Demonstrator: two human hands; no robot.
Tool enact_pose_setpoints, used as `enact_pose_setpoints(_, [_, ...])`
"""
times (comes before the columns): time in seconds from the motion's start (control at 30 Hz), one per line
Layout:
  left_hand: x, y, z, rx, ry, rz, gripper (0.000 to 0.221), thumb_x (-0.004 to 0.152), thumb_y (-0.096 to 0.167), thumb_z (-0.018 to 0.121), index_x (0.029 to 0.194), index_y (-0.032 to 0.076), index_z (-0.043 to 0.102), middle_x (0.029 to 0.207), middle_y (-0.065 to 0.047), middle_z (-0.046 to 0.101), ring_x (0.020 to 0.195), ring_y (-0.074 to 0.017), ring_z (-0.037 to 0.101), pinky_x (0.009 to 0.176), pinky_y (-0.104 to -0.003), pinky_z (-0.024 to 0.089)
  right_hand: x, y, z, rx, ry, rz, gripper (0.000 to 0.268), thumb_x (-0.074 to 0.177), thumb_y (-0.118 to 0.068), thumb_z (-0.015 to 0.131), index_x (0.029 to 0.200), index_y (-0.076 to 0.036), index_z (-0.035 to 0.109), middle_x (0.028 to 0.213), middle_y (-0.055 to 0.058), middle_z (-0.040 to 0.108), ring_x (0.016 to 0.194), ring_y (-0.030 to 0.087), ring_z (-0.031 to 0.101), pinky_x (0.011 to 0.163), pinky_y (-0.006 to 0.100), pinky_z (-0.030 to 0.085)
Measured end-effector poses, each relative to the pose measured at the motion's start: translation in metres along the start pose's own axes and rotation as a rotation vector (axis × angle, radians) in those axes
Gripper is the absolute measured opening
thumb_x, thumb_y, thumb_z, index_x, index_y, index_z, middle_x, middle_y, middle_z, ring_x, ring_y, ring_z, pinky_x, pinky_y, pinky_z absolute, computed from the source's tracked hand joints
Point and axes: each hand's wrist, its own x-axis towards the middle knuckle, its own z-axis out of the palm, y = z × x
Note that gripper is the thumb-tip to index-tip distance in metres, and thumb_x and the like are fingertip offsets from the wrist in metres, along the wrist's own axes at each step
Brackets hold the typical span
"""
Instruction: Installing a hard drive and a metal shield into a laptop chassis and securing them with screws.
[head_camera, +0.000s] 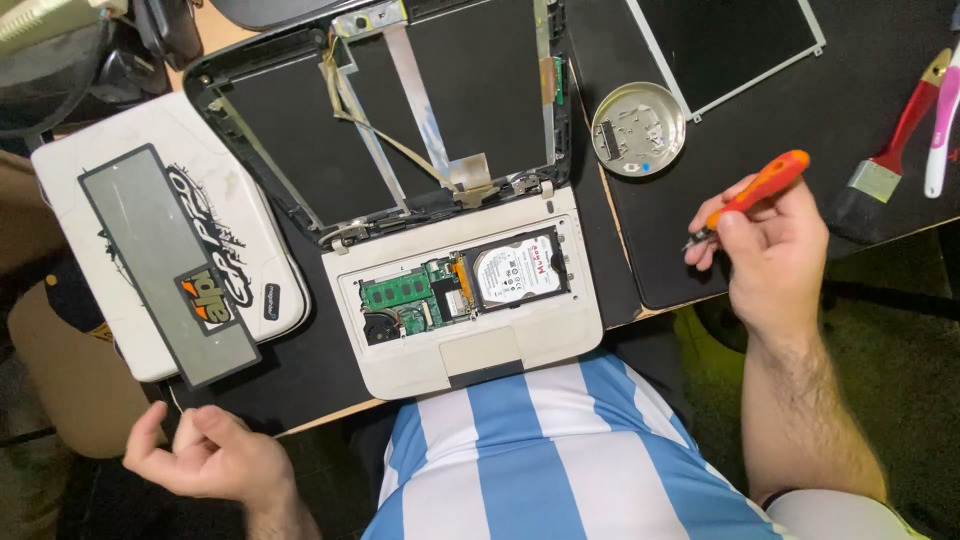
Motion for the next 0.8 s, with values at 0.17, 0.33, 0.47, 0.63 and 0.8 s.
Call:
enact_pose_setpoints(0.17, [-0.022,-0.008,0.028,-0.191,-0.079,0.363,0.031,0.128,0.018,0.066,0.137,-0.008,0.051,0.092,-0.018,0.05,0.066,-0.0232,0.046,0.065,-0.039,0.038,0.034,0.006,-0.002,0.091,-0.02,-0.106,0.016,0.114,-0.018,0.053,0.124,-0.01,0.044,0.103,0.031,0.067,0.08,0.033,0.065,0.072,0.038,0.055])
enact_pose_setpoints(0.33, [-0.025,0.004,0.034,-0.104,-0.353,0.532,0.041,0.121,0.033,0.074,0.132,-0.005,0.061,0.073,-0.014,0.054,0.058,-0.0258,0.042,0.058,-0.042,0.038,0.044,-0.018,0.009,-0.269,-0.174,-0.329,0.036,0.13,-0.032,0.046,0.108,-0.004,0.038,0.128,0.036,0.077,0.076,0.03,0.067,0.072,0.039,0.055])
enact_pose_setpoints(0.47, [-0.024,0.006,0.034,-0.06,-0.36,0.516,0.041,0.121,0.032,0.071,0.123,-0.009,0.067,0.073,-0.015,0.054,0.059,-0.029,0.047,0.057,-0.044,0.042,0.045,-0.022,0.011,-0.577,-0.258,-0.396,0.059,0.132,-0.045,0.038,0.13,0.003,0.073,0.11,0.014,0.072,0.071,0.019,0.059,0.078,0.037,0.051])
enact_pose_setpoints(0.63, [-0.018,0.014,0.036,-0.043,-0.404,0.527,0.039,0.119,0.031,0.073,0.116,-0.008,0.072,0.071,-0.013,0.055,0.059,-0.0301,0.051,0.057,-0.045,0.045,0.039,-0.011,0.008,-0.644,-0.239,-0.397,0.072,0.132,-0.047,0.039,0.137,0.003,0.09,0.088,0.002,0.059,0.071,0.018,0.047,0.077,0.037,0.046])
enact_pose_setpoints(0.8, [-0.015,0.017,0.038,-0.021,-0.409,0.527,0.037,0.121,0.027,0.071,0.108,-0.008,0.075,0.07,-0.014,0.06,0.059,-0.0309,0.055,0.055,-0.042,0.042,0.028,-0.014,0.004,-0.591,-0.261,-0.354,0.061,0.128,-0.037,0.043,0.123,0.004,0.087,0.083,0.004,0.066,0.068,0.017,0.051,0.076,0.037,0.046])
